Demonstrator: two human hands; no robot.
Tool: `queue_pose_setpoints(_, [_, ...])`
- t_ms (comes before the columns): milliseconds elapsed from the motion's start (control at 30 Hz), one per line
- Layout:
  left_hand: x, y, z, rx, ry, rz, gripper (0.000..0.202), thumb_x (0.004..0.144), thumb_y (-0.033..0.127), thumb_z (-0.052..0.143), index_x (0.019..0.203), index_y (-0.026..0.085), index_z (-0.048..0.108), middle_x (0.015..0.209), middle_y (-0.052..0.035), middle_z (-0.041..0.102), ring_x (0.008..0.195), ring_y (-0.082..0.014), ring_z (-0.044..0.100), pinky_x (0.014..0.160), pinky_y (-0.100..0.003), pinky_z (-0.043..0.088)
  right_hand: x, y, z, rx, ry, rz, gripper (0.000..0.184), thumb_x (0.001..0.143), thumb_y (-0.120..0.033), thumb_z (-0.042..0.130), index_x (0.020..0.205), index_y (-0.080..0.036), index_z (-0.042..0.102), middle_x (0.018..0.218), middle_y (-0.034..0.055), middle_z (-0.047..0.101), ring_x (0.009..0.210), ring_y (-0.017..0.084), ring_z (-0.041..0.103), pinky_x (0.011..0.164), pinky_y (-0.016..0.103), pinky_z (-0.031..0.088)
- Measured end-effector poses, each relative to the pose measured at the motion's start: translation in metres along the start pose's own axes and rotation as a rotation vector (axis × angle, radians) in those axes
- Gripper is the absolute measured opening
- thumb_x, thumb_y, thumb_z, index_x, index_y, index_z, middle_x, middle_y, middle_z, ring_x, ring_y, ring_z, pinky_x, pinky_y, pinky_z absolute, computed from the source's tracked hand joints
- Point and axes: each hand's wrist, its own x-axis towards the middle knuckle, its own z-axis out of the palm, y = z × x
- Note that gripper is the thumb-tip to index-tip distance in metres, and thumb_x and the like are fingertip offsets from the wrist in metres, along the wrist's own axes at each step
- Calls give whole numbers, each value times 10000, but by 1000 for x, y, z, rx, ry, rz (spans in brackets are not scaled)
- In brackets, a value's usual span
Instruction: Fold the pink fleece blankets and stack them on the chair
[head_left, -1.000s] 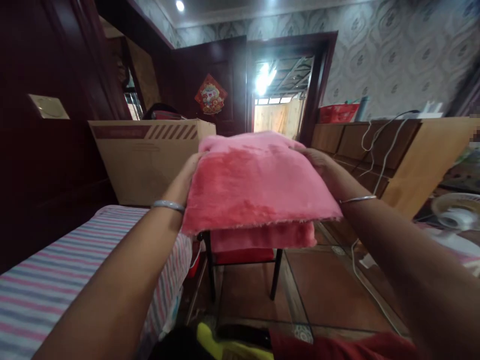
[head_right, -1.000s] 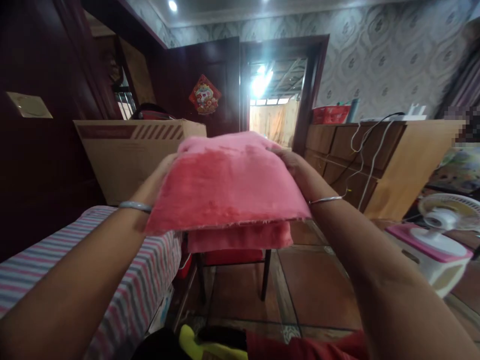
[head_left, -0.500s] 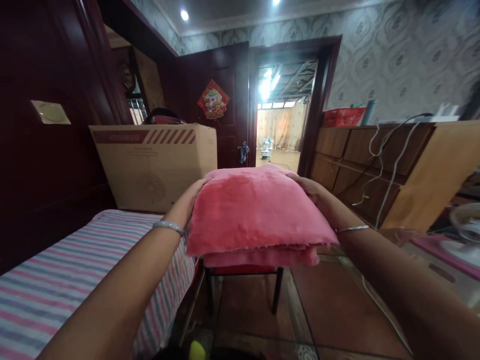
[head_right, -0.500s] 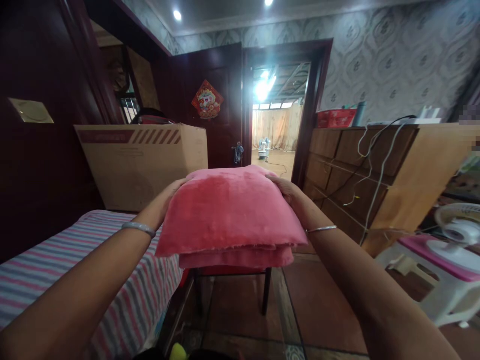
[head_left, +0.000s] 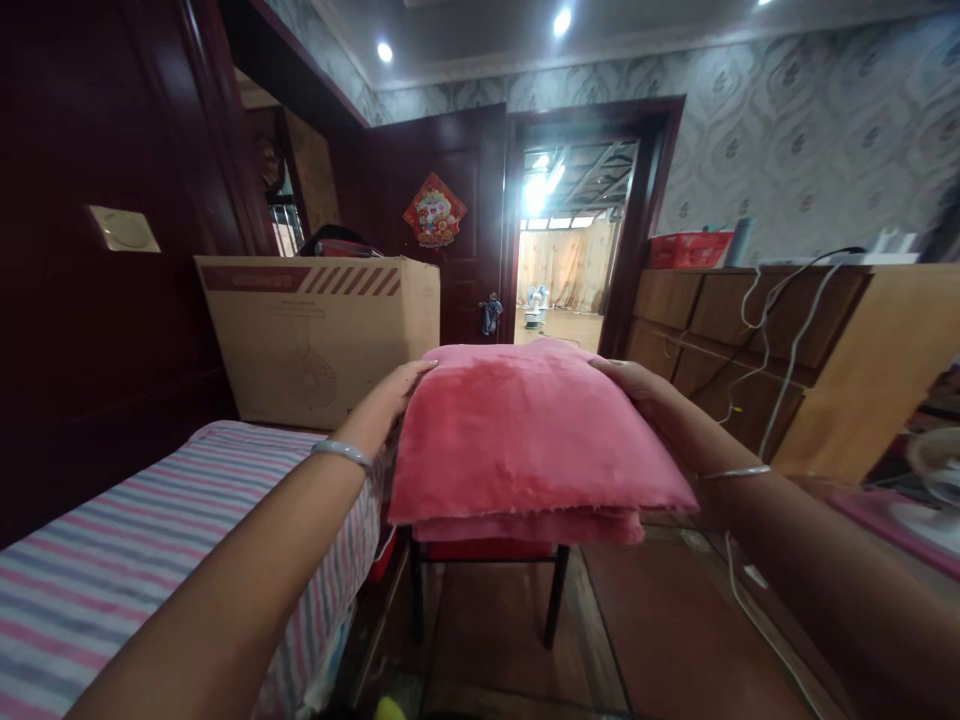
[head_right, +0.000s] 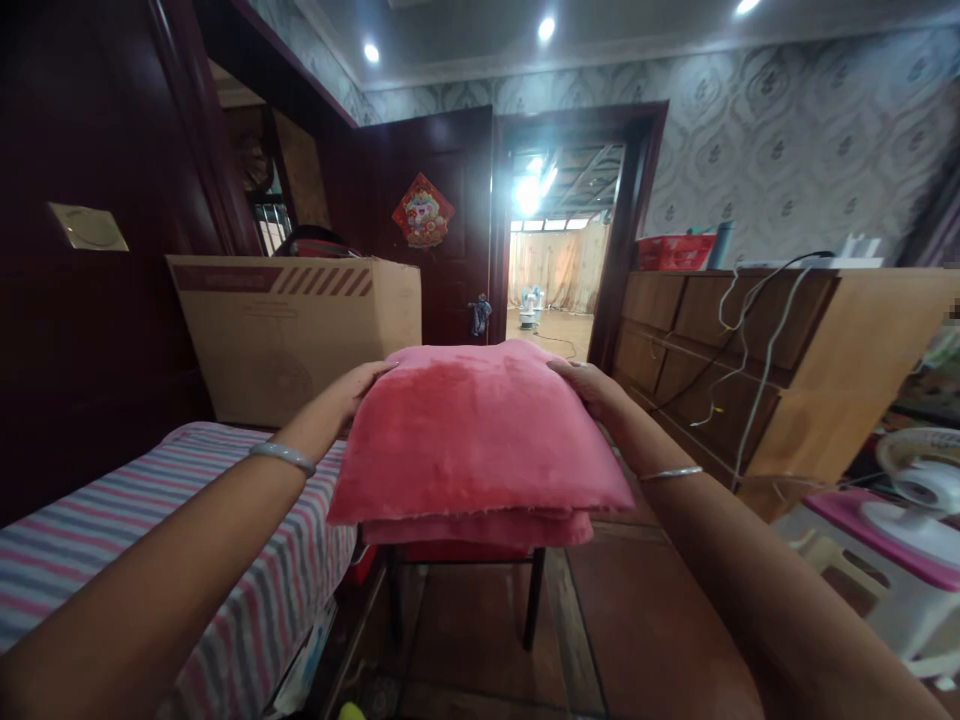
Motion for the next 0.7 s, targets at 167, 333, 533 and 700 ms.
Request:
queue_pose_setpoints(167, [8,13,-3,41,-6,-71,184,665,248,810,824,188,740,685,-69,719,814,-276,722,790,-393,572,4,-12,-3,-238,176,-22,664,819,-514,695,1394,-189,633,1416,167,654,1261,374,648,1016,503,565])
queue_pose_setpoints(333, [6,4,9,146,149,191,368,660,128,754,1020,205,758,1265,-92,741,1247,-296,637,1023,-340,508,5,-12,3,-313,167,-153,653,826,-472,722,1408,-191,628,1442,171,636,1347,358,589,1157,501,455])
queue_pose_setpoints(533, [17,-7,13,148,139,132,298,712,158,769,1007,200,777,1157,-108,779,1218,-309,661,1011,-371,523,19,9,5,-255,77,-94,480,828,-450,717,1243,-208,731,1239,105,763,1237,333,671,1060,473,534])
queue_pose_setpoints(700, [12,5,9,114,75,21,392,734,180,780,1125,202,758,1074,-112,791,1082,-289,713,948,-391,557,24,-4,-1,-562,149,-188,466,839,-439,731,1232,-188,751,1262,151,745,1284,384,633,1132,532,458])
